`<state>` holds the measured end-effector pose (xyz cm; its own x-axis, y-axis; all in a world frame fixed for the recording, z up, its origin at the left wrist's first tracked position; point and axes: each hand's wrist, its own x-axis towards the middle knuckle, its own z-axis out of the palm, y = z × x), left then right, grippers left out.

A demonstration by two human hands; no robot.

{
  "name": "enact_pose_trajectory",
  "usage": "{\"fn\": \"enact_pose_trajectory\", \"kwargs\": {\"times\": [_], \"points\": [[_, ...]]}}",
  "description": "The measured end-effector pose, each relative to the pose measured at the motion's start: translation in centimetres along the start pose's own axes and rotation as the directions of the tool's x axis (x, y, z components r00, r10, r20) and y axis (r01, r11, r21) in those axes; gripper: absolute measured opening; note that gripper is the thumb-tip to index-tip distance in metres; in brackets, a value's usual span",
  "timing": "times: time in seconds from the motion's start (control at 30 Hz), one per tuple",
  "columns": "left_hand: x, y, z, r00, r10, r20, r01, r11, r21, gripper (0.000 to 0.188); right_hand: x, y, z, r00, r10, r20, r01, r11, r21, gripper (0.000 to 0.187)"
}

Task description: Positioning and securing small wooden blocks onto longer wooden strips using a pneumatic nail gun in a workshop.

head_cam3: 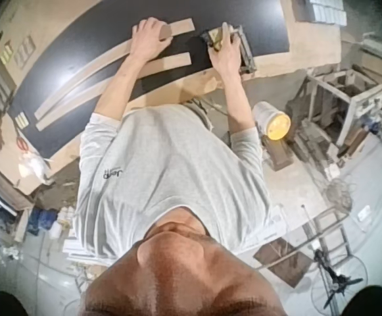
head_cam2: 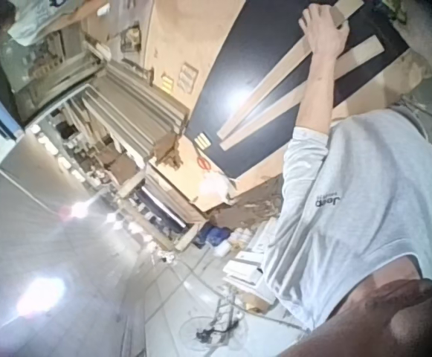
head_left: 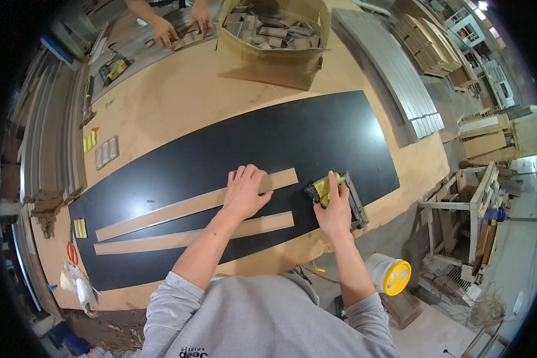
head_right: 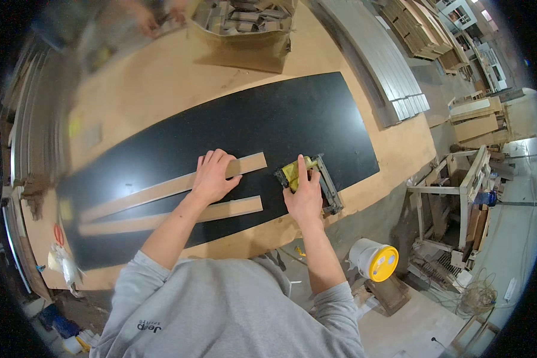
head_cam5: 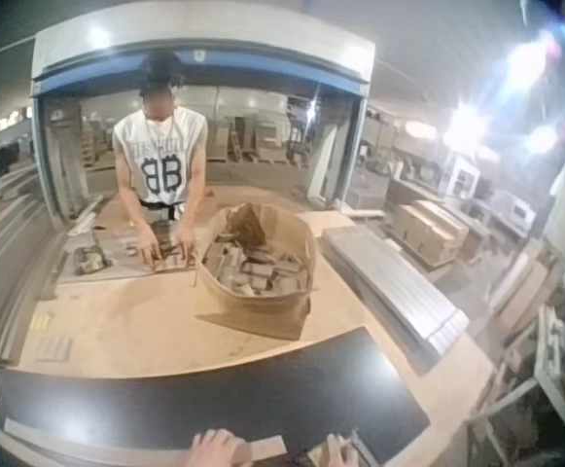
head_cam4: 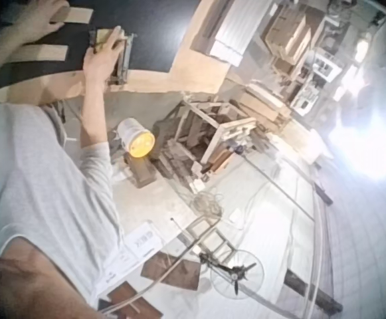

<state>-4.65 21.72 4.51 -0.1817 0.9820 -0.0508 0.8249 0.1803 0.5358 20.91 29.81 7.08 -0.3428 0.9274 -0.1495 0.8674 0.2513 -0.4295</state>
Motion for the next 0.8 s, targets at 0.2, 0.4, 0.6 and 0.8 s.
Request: {"fn": "enact_pose_trajectory", "kwargs": {"times": [0.2,0.4,0.6,0.8], "points": [[0.0,0.1,-0.4,1.000,0.020,-0.014,-0.020,1.000,-0.016,0.049,1.1,-0.1,-1.1,0.997,0.079,-0.021,-0.080,0.997,-0.017,0.098],[-2.7,-0.7,-1.7,0.991,0.050,-0.124,-0.053,0.998,-0.023,0.048,2.3,0.1,-1.8,0.991,0.122,-0.060,-0.128,0.986,-0.103,0.091],[-14.7,-4.1,-5.4,0.988,0.032,-0.148,-0.024,0.998,0.058,0.053,-3.7,-1.9,-0.7,0.981,-0.193,0.030,0.160,0.881,0.444,0.065],[-20.7,-9.3,-6.8,0.979,-0.075,-0.192,0.107,0.981,0.164,0.057,-5.2,-2.5,3.0,0.941,-0.330,0.070,0.315,0.934,0.170,0.060]]}}
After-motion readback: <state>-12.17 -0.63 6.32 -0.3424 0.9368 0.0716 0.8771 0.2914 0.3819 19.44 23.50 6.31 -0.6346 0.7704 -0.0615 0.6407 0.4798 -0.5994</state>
